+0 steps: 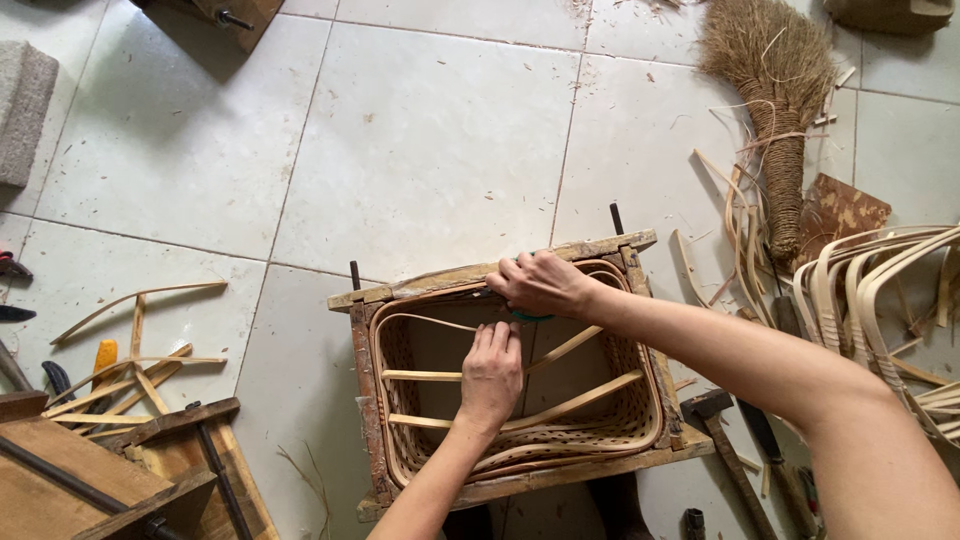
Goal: The person sits on the floor fitting a pre-woven bamboo panel into a wooden basket frame, pressing its edges into the rim. They then lay curved bamboo strips across the top rim and trim the strip ends with green-handled scissors.
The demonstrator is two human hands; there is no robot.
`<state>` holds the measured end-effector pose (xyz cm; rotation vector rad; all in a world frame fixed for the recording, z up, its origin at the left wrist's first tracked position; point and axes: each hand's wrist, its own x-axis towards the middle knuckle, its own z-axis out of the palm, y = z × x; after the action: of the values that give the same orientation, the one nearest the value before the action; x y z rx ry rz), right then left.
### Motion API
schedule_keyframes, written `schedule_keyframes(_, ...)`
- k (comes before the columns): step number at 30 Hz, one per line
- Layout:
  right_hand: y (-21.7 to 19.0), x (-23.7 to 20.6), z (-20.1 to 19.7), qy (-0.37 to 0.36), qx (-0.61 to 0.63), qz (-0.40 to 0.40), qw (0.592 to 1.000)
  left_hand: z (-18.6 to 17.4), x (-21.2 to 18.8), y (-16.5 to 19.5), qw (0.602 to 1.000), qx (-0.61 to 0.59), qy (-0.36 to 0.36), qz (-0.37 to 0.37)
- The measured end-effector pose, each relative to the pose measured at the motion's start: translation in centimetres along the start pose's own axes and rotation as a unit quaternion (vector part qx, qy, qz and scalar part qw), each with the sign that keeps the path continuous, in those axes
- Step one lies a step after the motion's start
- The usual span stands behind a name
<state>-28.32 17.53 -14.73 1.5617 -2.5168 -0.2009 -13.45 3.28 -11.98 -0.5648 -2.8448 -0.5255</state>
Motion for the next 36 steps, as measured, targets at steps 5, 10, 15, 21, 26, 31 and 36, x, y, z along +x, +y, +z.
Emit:
schedule_keyframes(5, -1.4, 1.4, -1.0, -0.035, -0.057, 0.038, 0.997, -0.1, -0.1, 0.0, 1.000, 0.003, -0.010, 0.005)
schedule_keyframes(10, -1.0, 1.4, 0.0, 0.035, -0.028, -0.011, 0.999, 0.0, -0.1, 0.1, 1.000, -0.004, 0.000, 0.002)
schedule_keyframes(15, -0.5, 1.2, 0.9, 0.059, -0.029, -0.029, 0.997, 0.2, -0.2, 0.1, 1.000, -0.009, -0.014, -0.005)
schedule_keyframes(21, -1.8, 2.2, -0.5, 0.069, -0.022, 0.037, 0.997, 0.2, -0.2, 0.1, 1.000, 0.000, 0.018, 0.009)
schedule_keyframes(26, -1.9, 2.5, -0.9, 0.057, -0.005, 0.015, 0.998, 0.1, -0.1, 0.2, 1.000, -0.007, -0.014, -0.001)
schedule_keyframes(31, -1.2, 2.7, 0.5, 0.088, -0.029, -0.029, 0.995, 0.0, 0.1, 0.3, 1.000, -0.020, -0.009, -0.008)
schedule_keyframes(36, -0.9, 2.9, 0.8, 0.053, -0.014, -0.036, 0.998, 0.0, -0.1, 0.2, 1.000, -0.012, 0.006, -0.002)
